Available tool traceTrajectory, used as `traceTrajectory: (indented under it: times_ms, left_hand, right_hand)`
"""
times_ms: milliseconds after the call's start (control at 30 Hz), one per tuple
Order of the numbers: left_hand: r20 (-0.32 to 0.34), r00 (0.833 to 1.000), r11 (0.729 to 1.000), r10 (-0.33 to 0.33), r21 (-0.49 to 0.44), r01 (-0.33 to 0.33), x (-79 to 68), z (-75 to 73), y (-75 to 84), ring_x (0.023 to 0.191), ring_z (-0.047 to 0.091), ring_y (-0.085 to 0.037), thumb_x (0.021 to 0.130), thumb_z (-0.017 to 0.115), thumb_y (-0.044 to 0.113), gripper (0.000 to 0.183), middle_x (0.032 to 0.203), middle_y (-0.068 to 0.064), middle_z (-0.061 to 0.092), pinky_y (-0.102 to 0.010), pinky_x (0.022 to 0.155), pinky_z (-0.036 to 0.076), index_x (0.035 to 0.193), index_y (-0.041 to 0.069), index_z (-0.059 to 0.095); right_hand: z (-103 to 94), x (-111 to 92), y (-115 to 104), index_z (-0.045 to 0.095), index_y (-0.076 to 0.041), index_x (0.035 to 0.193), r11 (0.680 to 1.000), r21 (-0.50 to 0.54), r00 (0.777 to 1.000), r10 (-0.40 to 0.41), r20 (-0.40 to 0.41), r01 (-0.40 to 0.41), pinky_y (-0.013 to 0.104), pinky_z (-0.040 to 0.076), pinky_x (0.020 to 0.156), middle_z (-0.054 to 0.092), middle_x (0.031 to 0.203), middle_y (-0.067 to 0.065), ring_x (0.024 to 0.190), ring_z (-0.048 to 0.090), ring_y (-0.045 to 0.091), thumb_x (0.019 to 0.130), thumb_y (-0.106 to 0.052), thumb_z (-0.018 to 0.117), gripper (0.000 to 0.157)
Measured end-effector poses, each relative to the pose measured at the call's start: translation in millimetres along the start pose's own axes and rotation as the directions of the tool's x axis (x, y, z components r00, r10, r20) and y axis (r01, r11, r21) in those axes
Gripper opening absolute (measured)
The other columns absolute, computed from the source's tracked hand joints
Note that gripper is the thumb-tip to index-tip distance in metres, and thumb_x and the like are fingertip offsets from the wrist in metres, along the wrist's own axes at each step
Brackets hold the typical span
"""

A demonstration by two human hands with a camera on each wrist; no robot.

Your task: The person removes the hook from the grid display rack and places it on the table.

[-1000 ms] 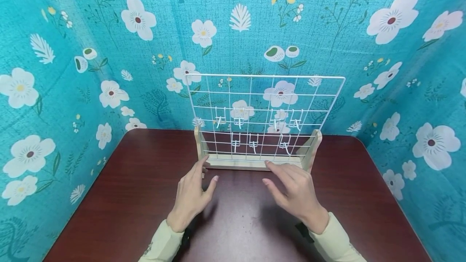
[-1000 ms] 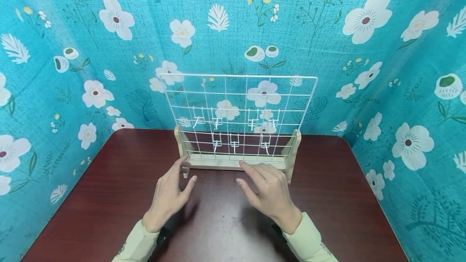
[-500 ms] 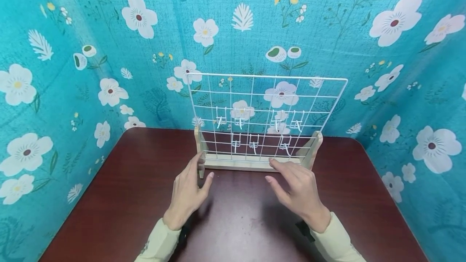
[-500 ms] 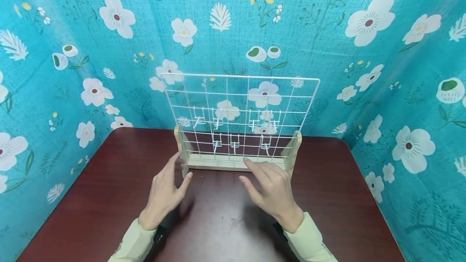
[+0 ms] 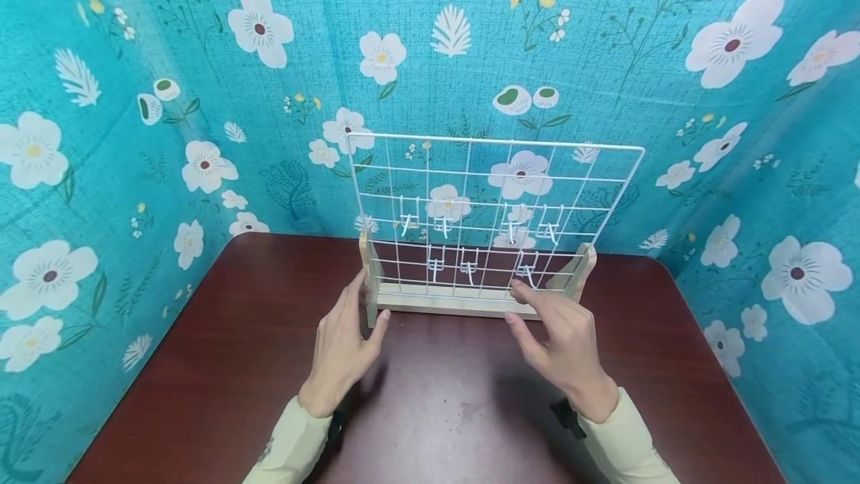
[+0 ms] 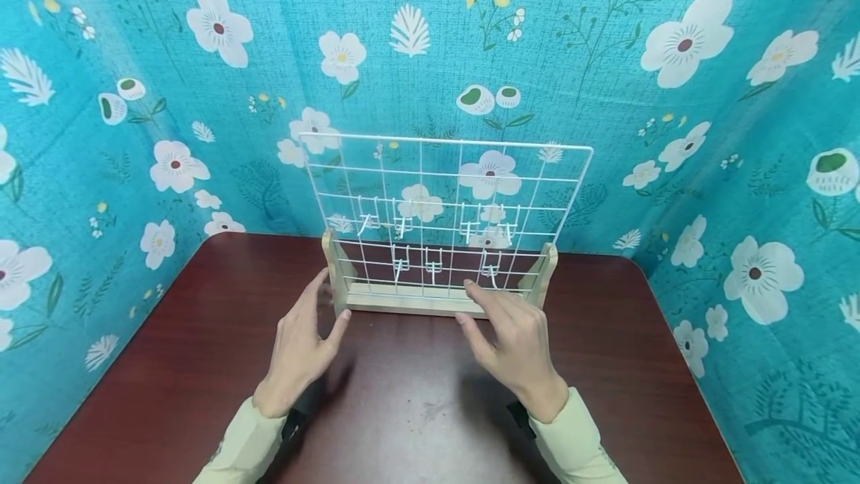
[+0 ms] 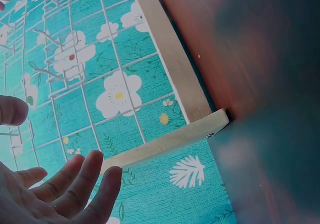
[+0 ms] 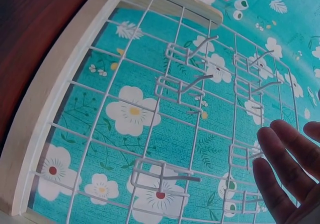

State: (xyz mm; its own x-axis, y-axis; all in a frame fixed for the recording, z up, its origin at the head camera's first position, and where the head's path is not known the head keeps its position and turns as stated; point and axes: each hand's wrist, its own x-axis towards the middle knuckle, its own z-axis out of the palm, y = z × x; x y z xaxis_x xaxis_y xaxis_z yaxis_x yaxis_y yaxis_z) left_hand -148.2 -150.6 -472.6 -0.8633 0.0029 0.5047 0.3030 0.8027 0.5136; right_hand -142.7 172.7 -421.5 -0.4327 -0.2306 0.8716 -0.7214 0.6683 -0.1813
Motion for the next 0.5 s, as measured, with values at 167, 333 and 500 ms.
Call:
traceTrajectory:
  times_ms: [167,333,500]
  left_hand:
    - [-0.027,1.0,1.0,-0.005,0.004,0.005,4.5,-0.9,0.7,0.09,0.07,-0.026,0.092,0.074,0.032,0.075,0.119,-0.012,0.07,-0.043,0.064,0.056,0.158,0.015,0.041]
    - [-0.048,0.999,1.0,-0.012,0.0,0.012,9.6,-2.1,-1.5,0.1,0.072,-0.03,0.092,0.074,0.034,0.075,0.125,-0.012,0.07,-0.05,0.073,0.062,0.157,0.012,0.043]
    - [-0.062,0.998,1.0,-0.004,-0.016,0.003,16.5,-3.2,-3.2,0.11,0.07,-0.032,0.092,0.075,0.032,0.076,0.129,-0.012,0.068,-0.054,0.083,0.062,0.157,0.012,0.042]
  right_hand:
    - [-2.3,1.4,4.6,0.076,-0.002,0.119,1.0,-0.003,1.0,-0.004,-0.021,0.004,0.042,0.061,0.07,0.081,0.094,0.009,0.078,0.076,0.024,0.105,-0.043,0.059,0.046]
    - [-6.0,3.3,8.8,0.077,-0.001,0.117,1.0,-0.017,0.999,0.009,-0.037,-0.009,0.043,0.059,0.072,0.081,0.094,0.011,0.079,0.076,0.026,0.104,-0.041,0.06,0.045]
    - [-9.5,5.9,12.3,0.076,-0.001,0.118,0.999,-0.025,0.999,0.025,-0.044,-0.026,0.041,0.058,0.074,0.081,0.096,0.012,0.08,0.077,0.027,0.104,-0.041,0.06,0.045]
